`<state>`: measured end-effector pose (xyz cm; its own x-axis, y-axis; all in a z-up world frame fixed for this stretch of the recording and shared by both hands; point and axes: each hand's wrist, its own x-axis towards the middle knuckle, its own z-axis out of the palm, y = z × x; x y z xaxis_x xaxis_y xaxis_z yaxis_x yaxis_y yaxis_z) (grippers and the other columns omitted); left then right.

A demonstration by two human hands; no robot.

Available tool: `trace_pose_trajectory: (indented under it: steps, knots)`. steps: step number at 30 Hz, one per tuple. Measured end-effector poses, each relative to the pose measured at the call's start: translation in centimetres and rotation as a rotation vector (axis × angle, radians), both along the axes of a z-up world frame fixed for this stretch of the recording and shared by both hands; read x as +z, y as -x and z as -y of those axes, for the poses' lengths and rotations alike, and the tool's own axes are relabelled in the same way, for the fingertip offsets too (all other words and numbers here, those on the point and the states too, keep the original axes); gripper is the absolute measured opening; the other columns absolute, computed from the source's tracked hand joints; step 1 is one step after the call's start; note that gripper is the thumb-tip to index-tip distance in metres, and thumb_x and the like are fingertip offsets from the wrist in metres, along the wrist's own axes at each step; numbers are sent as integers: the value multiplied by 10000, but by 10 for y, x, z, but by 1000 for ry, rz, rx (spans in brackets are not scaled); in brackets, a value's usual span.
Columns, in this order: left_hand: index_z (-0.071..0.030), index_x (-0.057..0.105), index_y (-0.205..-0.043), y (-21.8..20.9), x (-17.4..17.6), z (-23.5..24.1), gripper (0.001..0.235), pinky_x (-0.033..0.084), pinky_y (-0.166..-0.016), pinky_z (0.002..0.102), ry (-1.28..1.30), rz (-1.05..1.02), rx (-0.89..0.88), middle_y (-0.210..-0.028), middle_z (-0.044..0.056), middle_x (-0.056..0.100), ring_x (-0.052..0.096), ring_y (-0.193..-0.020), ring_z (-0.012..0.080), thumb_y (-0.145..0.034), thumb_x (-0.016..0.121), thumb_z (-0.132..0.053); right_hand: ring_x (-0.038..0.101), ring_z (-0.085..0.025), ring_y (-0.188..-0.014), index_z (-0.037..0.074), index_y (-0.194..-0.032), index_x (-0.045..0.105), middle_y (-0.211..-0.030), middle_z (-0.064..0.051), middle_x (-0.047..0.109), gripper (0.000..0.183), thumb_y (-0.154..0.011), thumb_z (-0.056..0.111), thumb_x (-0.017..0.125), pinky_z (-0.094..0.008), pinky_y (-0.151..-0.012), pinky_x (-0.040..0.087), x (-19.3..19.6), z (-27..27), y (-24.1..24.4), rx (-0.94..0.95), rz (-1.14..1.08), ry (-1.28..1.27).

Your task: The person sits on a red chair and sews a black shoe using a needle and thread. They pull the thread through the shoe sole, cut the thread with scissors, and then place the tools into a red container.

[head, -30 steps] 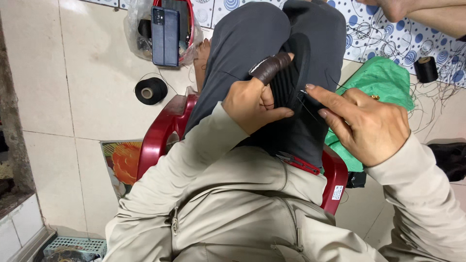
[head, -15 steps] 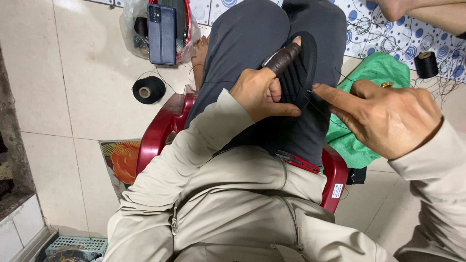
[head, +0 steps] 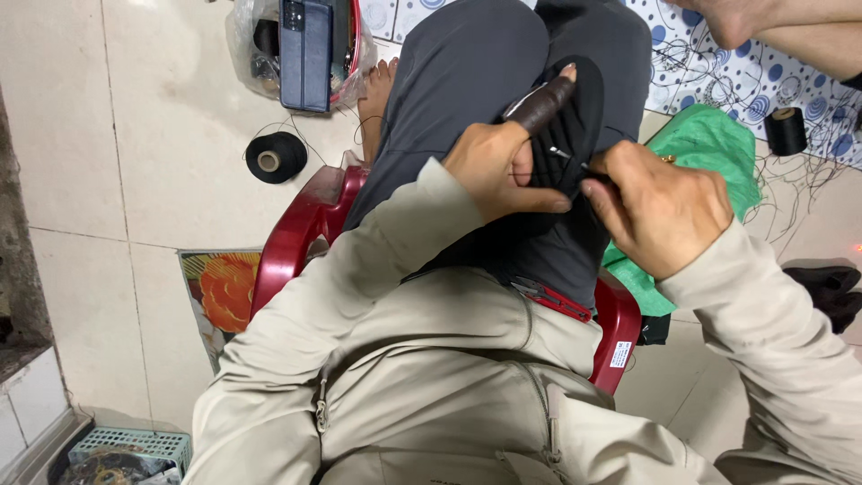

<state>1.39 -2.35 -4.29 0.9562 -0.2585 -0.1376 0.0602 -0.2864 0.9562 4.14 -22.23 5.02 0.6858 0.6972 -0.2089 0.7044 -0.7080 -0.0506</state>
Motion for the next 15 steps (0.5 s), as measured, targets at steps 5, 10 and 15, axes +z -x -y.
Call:
trace_pose_trajectory:
  steps: [5, 10, 15]
  knots:
    - [-200, 560, -1184, 22, 28, -34, 573, 526, -610, 250, -231, 145, 159, -1078, 18, 538, 666, -645, 97, -714, 802, -420, 638, -226, -669, 104, -1178, 526, -812, 3, 655, 386, -892, 326, 660, -382, -550, 477, 11, -2, 9, -205, -138, -107]
    - [-31, 671, -892, 33, 94, -48, 98, 544, -771, 219, 670, 38, -242, -1104, 108, 587, 641, -833, 153, -807, 704, -66, 636, -211, -682, 149, -1330, 553, -1215, 24, 663, 419, -938, 286, 612, -327, -499, 467, 15, -10, 13, -83, 50, -139]
    - [-146, 638, -1048, 12, 50, -36, 185, 465, -584, 183, 333, 67, 25, -766, -8, 593, 595, -641, 75, -864, 618, -136, 600, -191, -639, 137, -1328, 586, -986, -8, 660, 431, -928, 270, 680, -307, -489, 453, 12, -9, 11, -53, 74, -210]
